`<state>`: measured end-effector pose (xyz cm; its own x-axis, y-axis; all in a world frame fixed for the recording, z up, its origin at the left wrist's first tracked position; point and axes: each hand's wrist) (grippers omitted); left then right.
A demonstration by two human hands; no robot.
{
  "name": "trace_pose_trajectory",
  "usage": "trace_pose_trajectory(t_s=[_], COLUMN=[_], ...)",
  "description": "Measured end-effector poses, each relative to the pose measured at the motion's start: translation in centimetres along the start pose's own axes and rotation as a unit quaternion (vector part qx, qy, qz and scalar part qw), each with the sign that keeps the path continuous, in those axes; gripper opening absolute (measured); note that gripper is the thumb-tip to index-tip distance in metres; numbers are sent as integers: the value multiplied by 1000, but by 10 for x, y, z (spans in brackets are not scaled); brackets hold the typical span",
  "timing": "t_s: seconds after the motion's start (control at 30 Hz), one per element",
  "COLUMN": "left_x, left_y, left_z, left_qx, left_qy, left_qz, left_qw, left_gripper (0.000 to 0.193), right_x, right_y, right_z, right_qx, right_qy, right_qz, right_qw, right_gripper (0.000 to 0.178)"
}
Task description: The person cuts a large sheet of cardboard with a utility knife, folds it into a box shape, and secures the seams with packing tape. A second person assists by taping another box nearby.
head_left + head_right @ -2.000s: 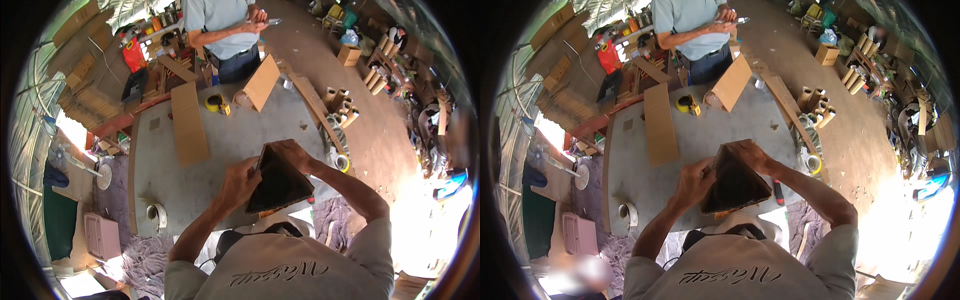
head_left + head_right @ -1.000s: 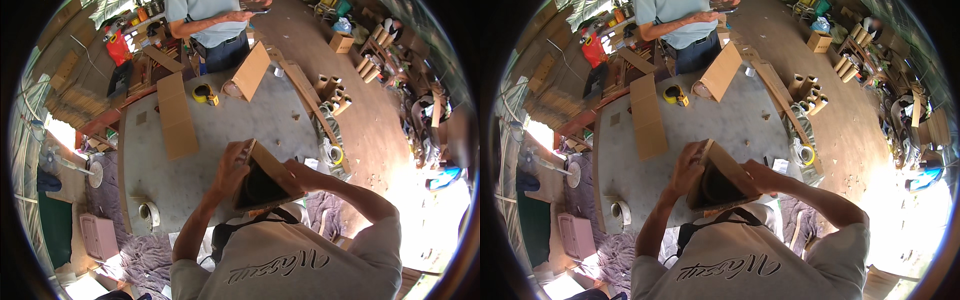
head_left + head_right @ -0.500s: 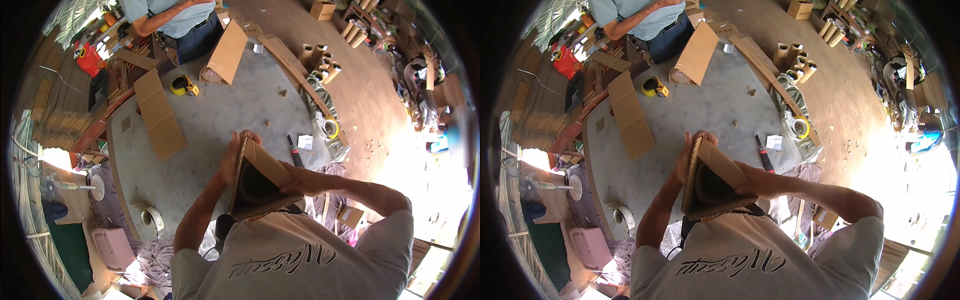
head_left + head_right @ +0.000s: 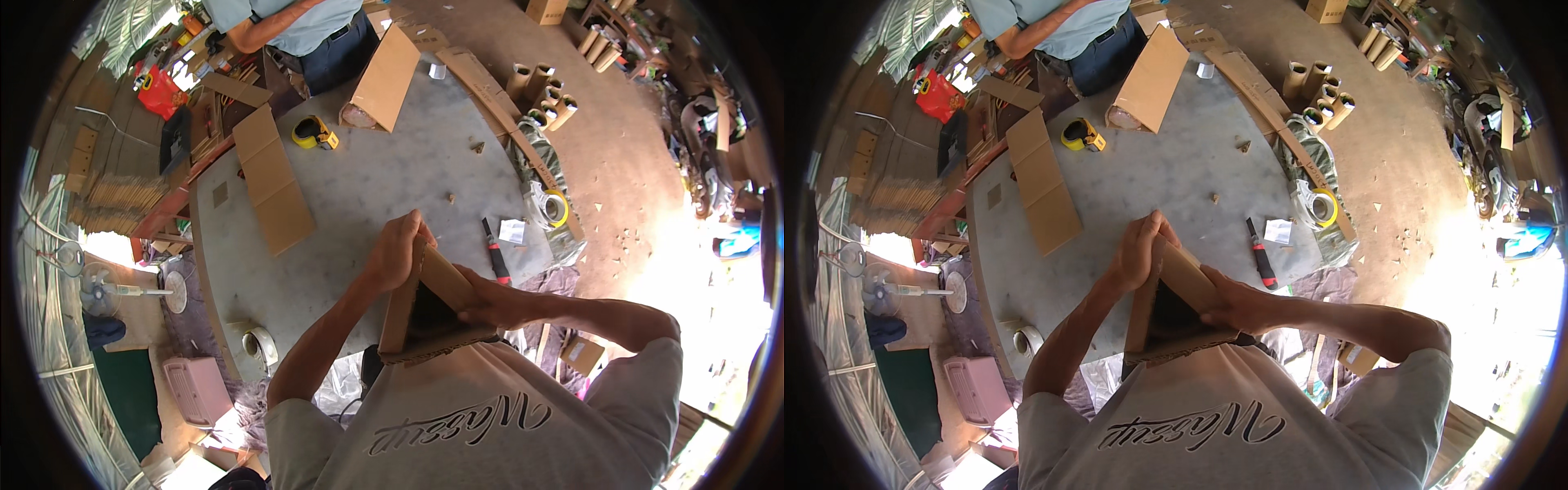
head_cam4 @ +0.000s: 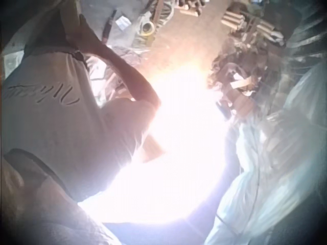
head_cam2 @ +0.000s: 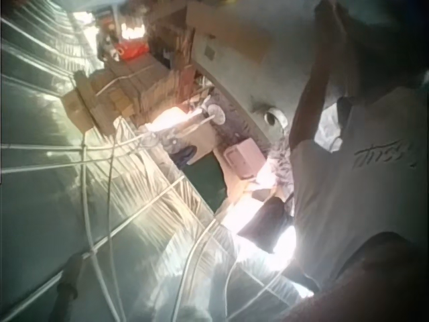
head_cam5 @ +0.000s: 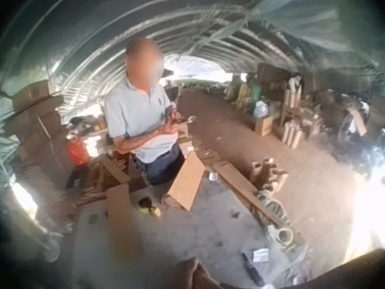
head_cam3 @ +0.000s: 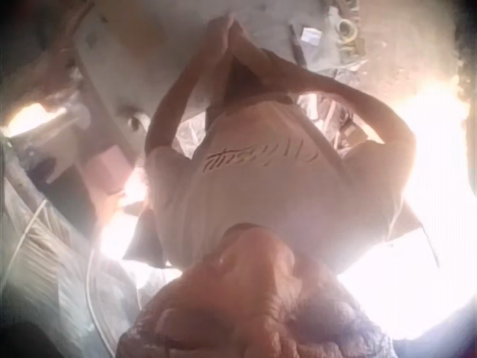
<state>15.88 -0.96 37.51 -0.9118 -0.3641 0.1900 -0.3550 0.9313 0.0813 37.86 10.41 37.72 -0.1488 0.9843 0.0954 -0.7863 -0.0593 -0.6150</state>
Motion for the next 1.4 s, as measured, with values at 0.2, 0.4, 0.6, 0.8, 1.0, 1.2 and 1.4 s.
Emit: trace_pose_trajectory(t_s=[0.2, 0.4, 0.6, 0.8, 1.0, 1.2, 1.4], left_x=[-10, -8, -4, -10, 4, 40, 51], left_y=[6, 7, 16, 23, 37, 52, -15], left_z=[-19, -22, -14, -22, 4, 26, 10], left_qx=[-53, -109, -121, -49, -36, -70, 1], left_qy=[170, 295, 238, 175, 106, 40, 56], left_qz=[-35, -25, -23, -17, 6, -67, -36], left_qw=[983, 949, 963, 983, 994, 995, 998], left_gripper=[49, 43, 46, 49, 52, 49, 60], right_x=[7, 1, 9, -19, -61, -58, -62], right_y=[1, -3, -20, -14, 19, 50, 51], right_z=[5, 16, 19, -42, -42, -21, -19], right_qx=[-5, -11, 21, 149, 166, 135, 130], right_qy=[-35, -46, 93, 6, 165, 148, 83], right_qz=[-17, -47, -37, -181, -264, -289, -311], right_qw=[999, 998, 995, 972, 936, 936, 938], right_gripper=[90, 89, 87, 94, 85, 75, 78])
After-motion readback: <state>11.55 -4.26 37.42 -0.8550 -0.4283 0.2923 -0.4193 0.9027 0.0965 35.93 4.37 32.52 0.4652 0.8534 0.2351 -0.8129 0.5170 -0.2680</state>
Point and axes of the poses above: each hand's wrist, its own y-axis towards the middle knuckle, its own x-axis out of the back of the hand, z = x × y, and after that the axes turned 12 degrees about -x, right-handed
